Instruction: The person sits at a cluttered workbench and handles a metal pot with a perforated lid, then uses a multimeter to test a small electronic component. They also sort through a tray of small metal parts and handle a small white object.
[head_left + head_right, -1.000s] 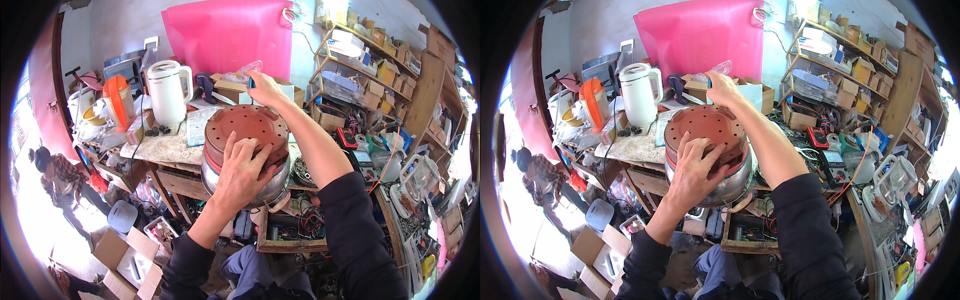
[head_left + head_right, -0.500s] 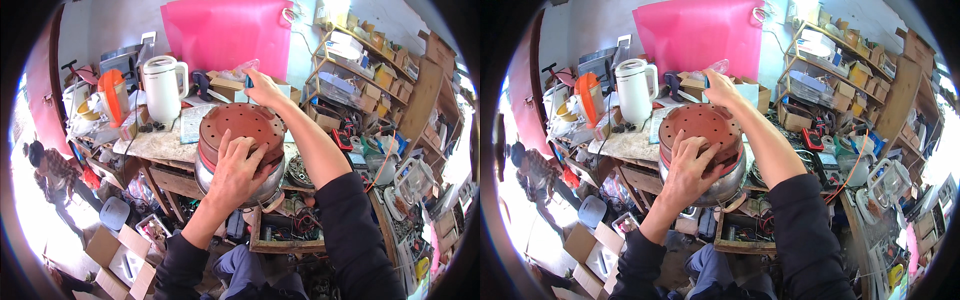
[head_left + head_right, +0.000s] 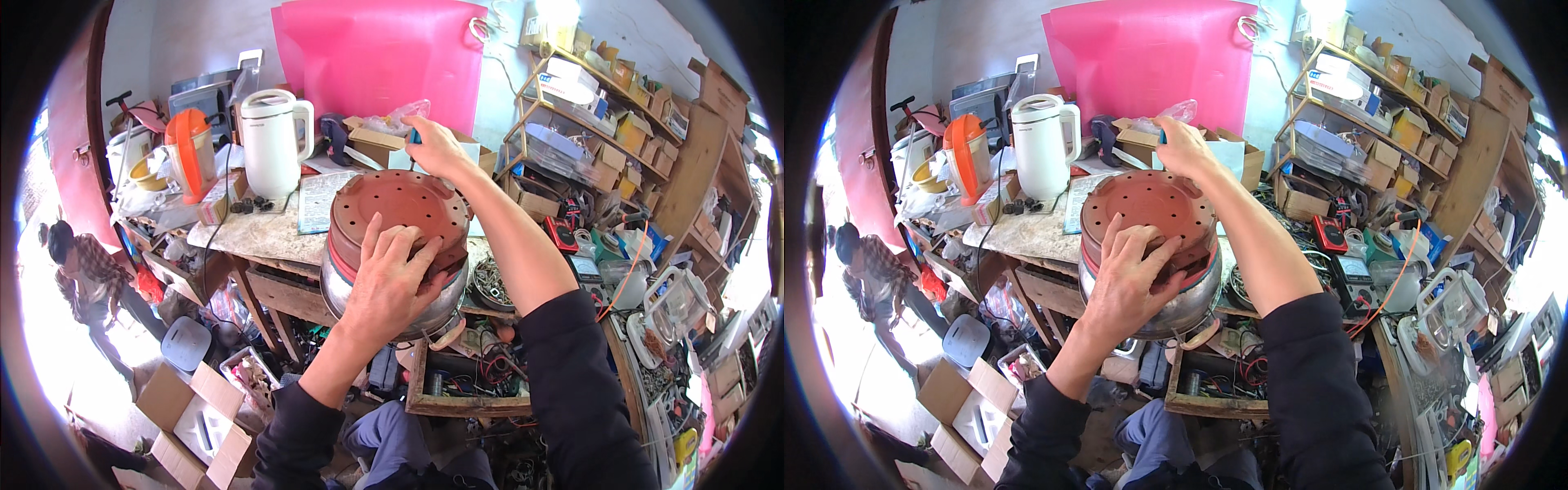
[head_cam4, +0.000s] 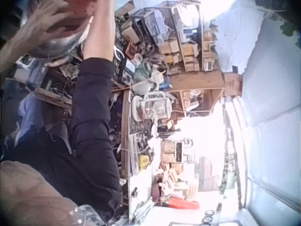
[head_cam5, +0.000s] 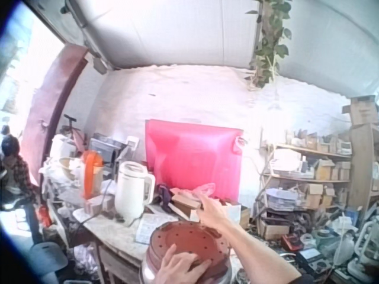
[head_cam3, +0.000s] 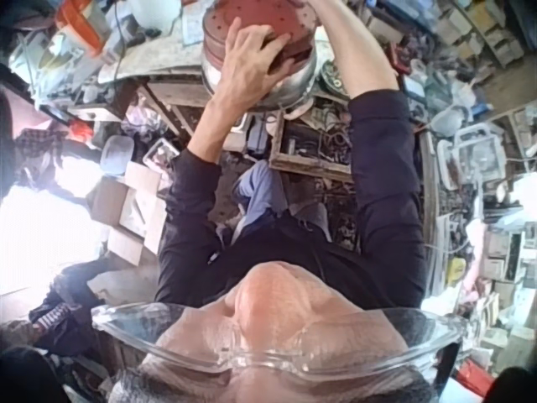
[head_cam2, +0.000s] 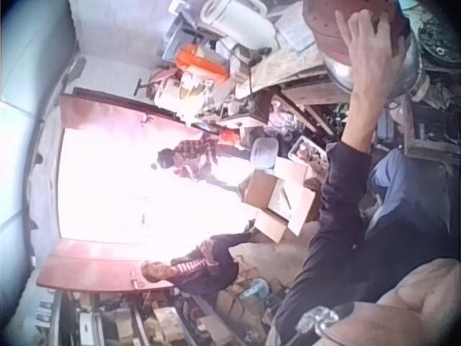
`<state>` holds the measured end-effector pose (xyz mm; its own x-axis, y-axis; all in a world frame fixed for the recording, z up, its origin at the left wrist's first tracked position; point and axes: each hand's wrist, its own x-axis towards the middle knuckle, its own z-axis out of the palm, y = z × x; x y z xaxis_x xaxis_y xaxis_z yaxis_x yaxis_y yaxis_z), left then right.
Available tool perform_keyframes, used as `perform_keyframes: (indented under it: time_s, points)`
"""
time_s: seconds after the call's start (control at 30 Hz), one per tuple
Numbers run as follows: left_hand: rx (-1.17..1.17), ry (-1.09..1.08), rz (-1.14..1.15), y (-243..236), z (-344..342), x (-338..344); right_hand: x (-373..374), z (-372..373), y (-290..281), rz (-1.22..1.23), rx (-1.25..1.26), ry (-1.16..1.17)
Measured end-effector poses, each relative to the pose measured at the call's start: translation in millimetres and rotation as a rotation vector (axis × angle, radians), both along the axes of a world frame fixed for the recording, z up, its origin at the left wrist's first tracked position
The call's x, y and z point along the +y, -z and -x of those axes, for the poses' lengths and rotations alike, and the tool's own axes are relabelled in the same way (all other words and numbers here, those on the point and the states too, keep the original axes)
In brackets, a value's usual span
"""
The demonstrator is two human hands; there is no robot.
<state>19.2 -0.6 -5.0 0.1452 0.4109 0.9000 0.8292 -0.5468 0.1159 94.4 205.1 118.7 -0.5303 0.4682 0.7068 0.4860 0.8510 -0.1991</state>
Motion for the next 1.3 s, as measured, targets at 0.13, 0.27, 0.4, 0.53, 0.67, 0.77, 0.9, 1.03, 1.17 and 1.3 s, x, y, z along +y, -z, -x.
perform_keyframes:
  time_s: [0.13,0.27,0.4,0.53,0.67,0.77,0.9,1.03,1.17,1.3]
  points:
    - [0.001,0.002,0.015,-0.3,1.1,-0.2,-10.7,1.2,1.4,-0.054,-0.142,0.246]
    - [-0.001,-0.001,0.017,-0.2,1.3,-1.2,-2.1,2.2,5.9,-0.042,-0.098,0.208]
    - [0.009,-0.006,0.029,0.8,0.9,-0.6,1.4,3.9,7.5,0.006,-0.050,0.235]
    - [0.015,-0.009,0.021,-0.1,1.1,0.0,-0.2,1.4,2.5,0.047,-0.087,0.149]
    - [0.019,-0.005,0.019,1.5,1.0,0.9,-1.3,2.0,-0.7,0.174,-0.086,0.126]
    - [0.011,-0.009,0.016,1.0,1.4,0.6,-5.8,3.4,0.6,0.133,-0.061,0.148]
    - [0.014,0.006,0.009,1.2,0.3,1.2,7.1,1.4,9.4,0.027,-0.018,0.130]
    - [0.013,-0.017,0.024,1.4,1.9,-1.0,-0.7,7.8,14.0,-0.138,-0.075,0.279]
    - [0.011,0.001,0.007,-0.8,-2.6,1.7,12.0,-1.4,9.7,-0.064,0.043,-0.007]
    - [0.011,-0.030,0.031,1.3,3.9,-1.4,-7.1,8.0,9.7,-0.040,-0.100,0.229]
